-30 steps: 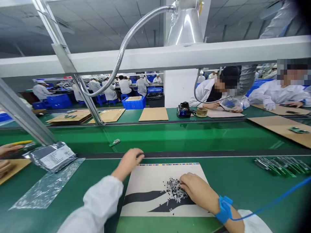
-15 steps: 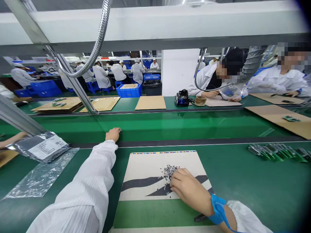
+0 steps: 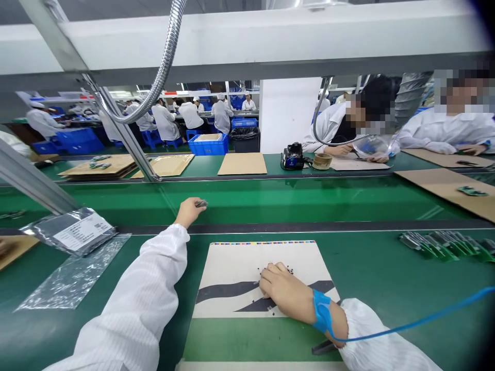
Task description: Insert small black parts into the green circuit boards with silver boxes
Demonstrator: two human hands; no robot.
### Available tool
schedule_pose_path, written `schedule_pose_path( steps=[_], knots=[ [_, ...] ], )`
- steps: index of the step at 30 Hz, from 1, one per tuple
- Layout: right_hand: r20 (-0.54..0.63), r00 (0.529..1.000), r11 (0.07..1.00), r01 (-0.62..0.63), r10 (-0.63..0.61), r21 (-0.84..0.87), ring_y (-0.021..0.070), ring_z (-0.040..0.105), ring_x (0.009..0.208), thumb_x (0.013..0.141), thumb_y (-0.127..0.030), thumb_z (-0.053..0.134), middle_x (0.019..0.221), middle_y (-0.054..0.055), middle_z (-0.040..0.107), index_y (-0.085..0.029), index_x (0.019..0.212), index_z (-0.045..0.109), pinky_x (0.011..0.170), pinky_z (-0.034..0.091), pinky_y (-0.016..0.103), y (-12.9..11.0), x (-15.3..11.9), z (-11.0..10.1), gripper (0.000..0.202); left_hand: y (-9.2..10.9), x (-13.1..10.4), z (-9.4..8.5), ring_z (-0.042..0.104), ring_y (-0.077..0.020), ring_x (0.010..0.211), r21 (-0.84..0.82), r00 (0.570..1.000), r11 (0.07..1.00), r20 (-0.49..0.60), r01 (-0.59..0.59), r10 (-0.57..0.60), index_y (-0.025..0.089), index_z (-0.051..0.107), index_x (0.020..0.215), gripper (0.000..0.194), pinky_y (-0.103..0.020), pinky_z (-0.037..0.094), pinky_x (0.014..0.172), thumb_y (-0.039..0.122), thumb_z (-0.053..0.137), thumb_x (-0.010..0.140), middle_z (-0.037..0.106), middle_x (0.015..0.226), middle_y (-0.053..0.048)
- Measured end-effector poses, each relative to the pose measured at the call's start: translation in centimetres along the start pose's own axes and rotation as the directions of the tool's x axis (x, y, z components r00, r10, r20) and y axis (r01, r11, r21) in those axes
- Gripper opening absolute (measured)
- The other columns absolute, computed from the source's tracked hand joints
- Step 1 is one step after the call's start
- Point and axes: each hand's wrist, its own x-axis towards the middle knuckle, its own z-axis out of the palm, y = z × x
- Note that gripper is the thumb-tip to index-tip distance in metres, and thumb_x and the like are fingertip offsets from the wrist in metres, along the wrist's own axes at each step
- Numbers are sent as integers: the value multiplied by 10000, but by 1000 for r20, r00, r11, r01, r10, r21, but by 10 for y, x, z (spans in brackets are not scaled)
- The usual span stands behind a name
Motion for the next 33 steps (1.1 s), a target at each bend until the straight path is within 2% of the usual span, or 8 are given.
schedule_pose_path(
  steps=[5, 12, 16, 20, 22, 25, 27, 33],
  knots=[
    [-144, 990, 983, 16, 11, 183, 147, 512, 748, 829, 57, 436, 796, 19, 591, -175, 816, 511, 702, 437, 268, 5, -2, -24, 244, 55, -42, 11, 640, -203, 925, -381, 997, 924, 49, -35, 59, 144, 595, 1098, 259, -410, 537, 800, 301, 591, 892, 646, 1072, -68],
    [-407, 910, 946, 63, 76, 317, 171, 525, 832, 936, -54, 322, 903, 58, 561, -205, 950, 532, 690, 465, 294, 13, -14, -100, 259, 138, -119, 24, 695, -180, 751, -756, 956, 654, 214, 31, 201, 137, 615, 1010, 385, -268, 518, 625, 404, 725, 755, 718, 913, -90],
    [-524, 842, 928, 86, 127, 363, 167, 531, 778, 954, -129, 385, 854, 40, 555, -228, 952, 563, 643, 462, 288, 6, -26, -129, 204, 158, -152, 27, 688, -181, 699, -824, 920, 559, 284, 91, 269, 124, 639, 986, 423, -290, 519, 657, 407, 761, 697, 739, 848, -102],
    [-542, 820, 926, 42, 183, 375, 158, 527, 744, 948, -159, 448, 803, 8, 568, -236, 896, 505, 631, 446, 275, -4, -38, -138, 109, 163, -178, 27, 687, -183, 725, -828, 889, 549, 334, 118, 312, 181, 469, 1313, 668, -295, 518, 674, 319, 752, 723, 737, 797, -47],
    [-545, 814, 923, 29, 202, 385, 153, 534, 743, 947, -153, 452, 802, -3, 568, -245, 881, 483, 614, 438, 263, -9, -43, -138, 117, 165, -189, 24, 670, -161, 697, -784, 881, 621, 299, 9, 366, 250, 486, 1298, 583, -255, 498, 622, 274, 715, 762, 728, 805, -13],
    [-571, 797, 920, 48, 199, 388, 144, 566, 779, 939, -129, 466, 815, -14, 584, -257, 891, 475, 632, 450, 249, -15, -49, -138, 137, 169, -205, 14, 601, -118, 595, -603, 839, 735, 189, -311, 510, 237, 686, 954, 132, -216, 437, 540, 233, 626, 837, 713, 769, 7],
    [-592, 781, 921, 57, 199, 385, 137, 579, 792, 931, -109, 478, 818, -17, 589, -258, 887, 473, 647, 460, 240, -18, -52, -137, 155, 171, -213, 7, 590, -112, 592, -484, 793, 738, 136, -470, 594, 235, 704, 863, 105, -212, 436, 559, 211, 601, 861, 712, 742, 20],
    [-652, 742, 925, 121, 157, 360, 135, 585, 771, 898, -49, 497, 798, -19, 608, -260, 904, 463, 637, 480, 242, -26, -56, -138, 214, 172, -225, 0, 622, -132, 615, -373, 734, 703, 78, -606, 674, 226, 692, 913, 117, -202, 457, 552, 277, 680, 808, 719, 754, 9]
  ],
)
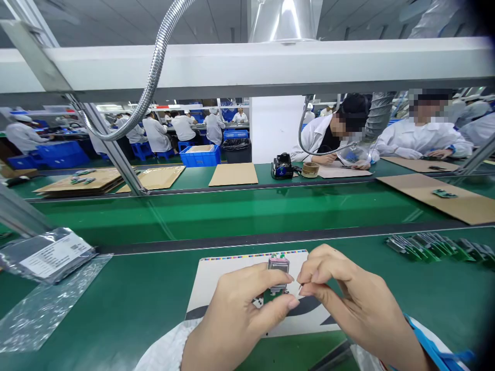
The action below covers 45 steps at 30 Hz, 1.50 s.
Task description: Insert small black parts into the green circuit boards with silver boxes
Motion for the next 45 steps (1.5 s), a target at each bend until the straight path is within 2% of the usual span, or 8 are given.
schedule_pose_path(
  steps=[9, 18, 22, 24, 26, 31, 38, 45],
  knots=[
    [-32, 999, 996, -1, 4, 85, 137, 600, 764, 861, -12, 520, 801, -29, 670, -287, 925, 456, 637, 511, 248, -12, 0, 0, 290, 8, -4, 2, 550, -104, 519, 34, 995, 995, -28, -92, 93, 208, 674, 783, 144, -194, 412, 495, 163, 570, 872, 654, 624, 19],
    [-213, 977, 982, 31, 9, 187, 142, 595, 672, 877, -78, 556, 756, -22, 677, -287, 914, 432, 602, 537, 278, -22, 2, 11, 247, 10, -7, 3, 601, -104, 577, -40, 993, 996, -87, -82, 78, 255, 661, 852, 128, -174, 467, 551, 163, 574, 874, 674, 671, 31],
    [-323, 946, 993, 15, 24, 118, 154, 583, 631, 920, -165, 529, 698, -20, 668, -287, 860, 426, 594, 530, 314, -28, 1, 12, 170, 0, -20, 14, 691, -169, 807, -197, 981, 977, -157, 83, -115, 379, 596, 1131, 304, -215, 553, 639, 236, 608, 862, 736, 957, -5],
    [-378, 926, 998, 8, 19, 69, 157, 573, 618, 911, -155, 537, 682, -20, 668, -281, 814, 420, 590, 526, 327, -31, 2, 11, 197, -3, -22, 19, 693, -205, 901, -382, 963, 904, -104, 192, -248, 416, 433, 1327, 543, -246, 579, 648, 286, 640, 842, 731, 1051, -28],
    [-409, 912, 1000, 29, -24, 6, 152, 580, 602, 883, -105, 552, 662, -27, 660, -269, 753, 407, 586, 534, 326, -34, 5, 9, 255, -1, -21, 21, 694, -215, 913, -522, 957, 814, 15, 255, -291, 405, 347, 1399, 660, -262, 585, 672, 299, 659, 827, 741, 1030, -28],
    [-367, 918, 984, 101, -150, -148, 148, 670, 651, 823, 3, 519, 686, -25, 662, -248, 703, 378, 664, 596, 315, -36, 10, 8, 312, 12, -8, 17, 682, -213, 835, -605, 956, 741, 184, 293, -228, 274, 695, 1069, 262, -277, 563, 760, 327, 670, 814, 737, 926, -23],
    [-275, 943, 963, 121, -188, -242, 180, 696, 659, 791, 14, 497, 707, 0, 691, -267, 788, 421, 634, 619, 348, -34, 9, 10, 292, 13, -8, 17, 653, -201, 706, -549, 953, 779, 163, 304, -256, 226, 723, 928, 237, -277, 574, 694, 382, 727, 749, 704, 747, -21],
    [-234, 955, 959, 120, -182, -256, 183, 696, 742, 807, -35, 557, 822, 20, 709, -258, 675, 421, 638, 608, 325, -31, 2, 5, 293, 13, -8, 18, 635, -175, 622, -494, 956, 818, 158, 294, -248, 202, 727, 902, 281, -241, 566, 589, 430, 725, 739, 700, 724, -26]
  ],
)
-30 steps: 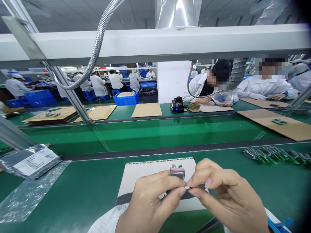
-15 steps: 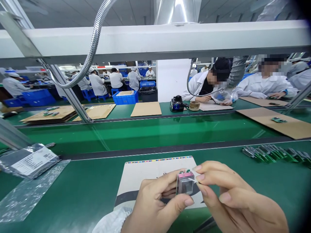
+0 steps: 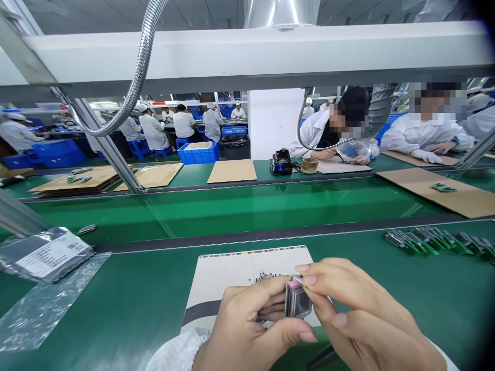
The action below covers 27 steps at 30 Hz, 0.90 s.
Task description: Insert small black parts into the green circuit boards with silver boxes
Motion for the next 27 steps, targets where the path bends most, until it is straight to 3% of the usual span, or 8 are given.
schedule_pose_path(
  steps=[7, 13, 16, 23, 27],
  knots=[
    [-41, 990, 991, 134, -134, -5, 156, 713, 705, 794, 23, 536, 755, 14, 730, -225, 753, 475, 647, 596, 276, 2, 6, 2, 259, 1, -2, 1, 606, -146, 599, 28, 1000, 999, -7, -18, 19, 177, 715, 885, 259, -211, 545, 581, 404, 712, 761, 681, 712, -17],
    [-69, 994, 996, 85, -84, 16, 166, 712, 666, 780, 28, 526, 697, -12, 720, -234, 748, 464, 609, 598, 294, -1, 11, 5, 270, -1, -3, 0, 549, -147, 606, 46, 998, 997, 3, 63, -63, 194, 708, 890, 281, -228, 521, 602, 433, 715, 744, 635, 692, -11],
    [-97, 993, 996, 70, -64, 57, 134, 688, 608, 761, 59, 500, 656, -24, 703, -218, 690, 401, 589, 586, 269, -1, 13, 7, 303, -1, -3, 0, 528, -136, 599, 60, 999, 997, 11, 49, -50, 206, 713, 905, 260, -215, 508, 596, 411, 720, 746, 618, 677, 3],
    [-135, 982, 968, -96, 130, 232, 88, 627, 642, 742, 59, 498, 678, -58, 655, -207, 680, 322, 656, 555, 255, -2, 6, 15, 325, 1, -1, -1, 567, -147, 605, 84, 999, 996, 6, 38, -38, 199, 710, 851, 266, -218, 532, 604, 440, 718, 739, 650, 691, -3],
    [-125, 985, 970, -91, 121, 224, 83, 622, 636, 737, 64, 498, 672, -69, 648, -208, 690, 323, 657, 550, 254, -1, 5, 16, 327, 1, -2, -1, 574, -142, 579, 153, 1000, 988, -1, 3, -3, 192, 710, 857, 275, -206, 528, 580, 449, 697, 760, 665, 672, -4]
  ],
)
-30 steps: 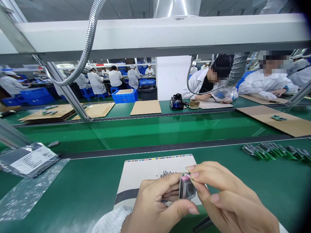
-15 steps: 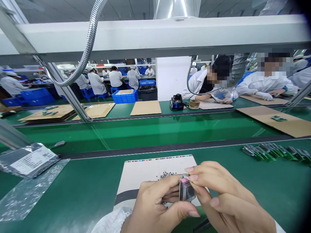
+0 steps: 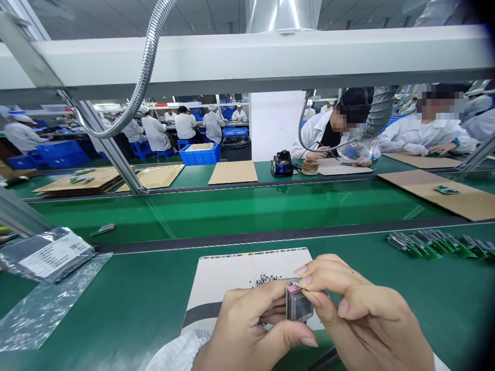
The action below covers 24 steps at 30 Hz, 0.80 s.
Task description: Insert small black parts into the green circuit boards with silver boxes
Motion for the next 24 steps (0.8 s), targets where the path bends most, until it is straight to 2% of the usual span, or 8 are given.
schedule_pose_path(
  steps=[5, 7, 9, 12, 16, 24],
  knots=[
    [89, 988, 985, 134, -124, -112, 103, 653, 631, 733, 59, 522, 695, -46, 678, -202, 683, 369, 635, 565, 251, 1, 4, -5, 306, 0, -1, -1, 535, -110, 511, 162, 994, 982, -40, -97, 105, 195, 720, 875, 248, -166, 497, 519, 422, 686, 781, 640, 603, 24],
    [95, 992, 994, 86, -80, -62, 108, 666, 678, 766, 40, 539, 737, -42, 691, -209, 723, 402, 699, 576, 260, 1, 2, -7, 287, -1, -1, -1, 574, -116, 525, 173, 994, 981, -50, -92, 102, 222, 720, 965, 269, -164, 515, 526, 419, 685, 785, 673, 632, 24],
    [86, 996, 999, -18, 16, 28, 115, 677, 763, 825, -21, 565, 811, -37, 699, -227, 801, 432, 762, 579, 260, 1, -2, -9, 247, -1, 0, -1, 619, -124, 555, 163, 994, 983, -59, -83, 94, 259, 710, 1019, 289, -167, 537, 548, 424, 686, 784, 707, 672, 29],
    [59, 989, 984, -139, 134, 109, 132, 678, 859, 886, -133, 583, 877, -19, 696, -253, 905, 448, 753, 586, 243, 2, -8, -10, 182, -1, -1, -1, 656, -128, 584, 181, 989, 976, -71, -117, 132, 271, 707, 1016, 296, -167, 552, 577, 442, 689, 776, 740, 719, 30],
    [57, 985, 976, -167, 160, 141, 140, 676, 853, 896, -138, 572, 866, -10, 685, -259, 935, 449, 750, 589, 260, 3, -13, -9, 177, -3, -2, -1, 687, -148, 621, 270, 983, 953, -83, -139, 167, 258, 713, 1017, 305, -164, 547, 526, 453, 673, 786, 759, 765, 7],
    [77, 981, 965, -187, 176, 182, 145, 665, 833, 840, -29, 561, 866, -10, 667, -260, 967, 454, 700, 595, 252, 2, -13, -9, 284, -6, -7, 0, 703, -161, 582, 389, 976, 911, -105, -135, 190, 292, 702, 1062, 339, -182, 556, 507, 486, 660, 786, 764, 731, 8]
  ],
)
